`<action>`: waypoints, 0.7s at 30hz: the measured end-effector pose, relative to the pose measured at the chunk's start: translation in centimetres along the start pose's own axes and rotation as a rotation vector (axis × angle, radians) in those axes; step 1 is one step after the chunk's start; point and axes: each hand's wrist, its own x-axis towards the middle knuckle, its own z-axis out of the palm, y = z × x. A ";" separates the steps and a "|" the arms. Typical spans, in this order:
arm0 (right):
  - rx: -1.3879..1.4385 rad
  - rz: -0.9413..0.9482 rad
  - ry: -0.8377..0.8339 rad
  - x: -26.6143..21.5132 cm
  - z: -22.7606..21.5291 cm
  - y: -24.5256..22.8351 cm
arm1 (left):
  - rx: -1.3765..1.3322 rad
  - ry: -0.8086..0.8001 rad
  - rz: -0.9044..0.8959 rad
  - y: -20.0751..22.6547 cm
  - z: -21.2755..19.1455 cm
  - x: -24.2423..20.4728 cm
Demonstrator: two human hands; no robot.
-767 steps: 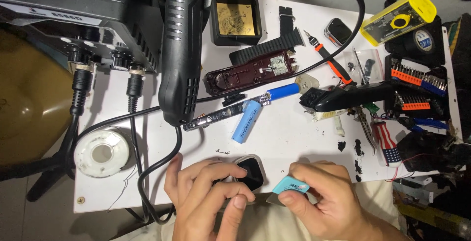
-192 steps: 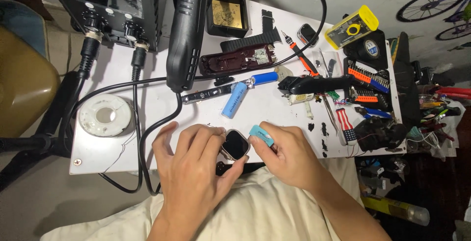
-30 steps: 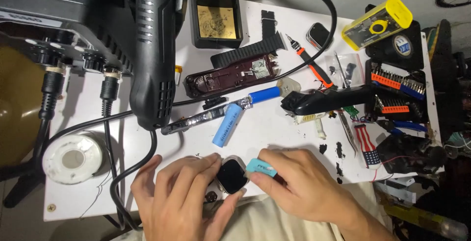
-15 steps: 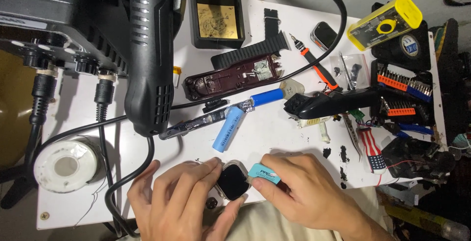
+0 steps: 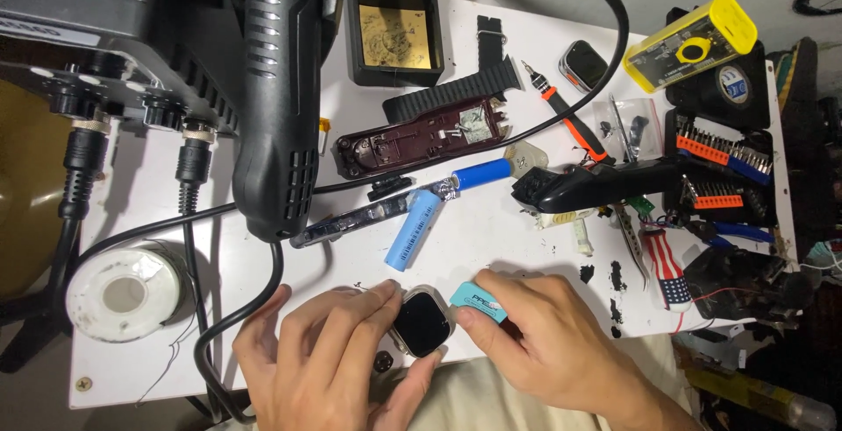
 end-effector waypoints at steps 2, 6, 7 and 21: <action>-0.045 0.001 0.025 -0.5 0.6 0.4 | 0.002 0.003 -0.004 0.1 0.0 0.0; -0.098 0.002 0.043 -0.8 1.0 0.6 | 0.001 0.010 -0.002 0.0 0.0 0.0; -0.099 0.001 0.043 -0.8 1.0 0.6 | 0.001 0.012 -0.002 0.0 0.0 -0.1; -0.219 -0.064 0.135 -0.5 1.0 -1.4 | -0.025 0.024 0.027 -0.2 -0.1 -0.3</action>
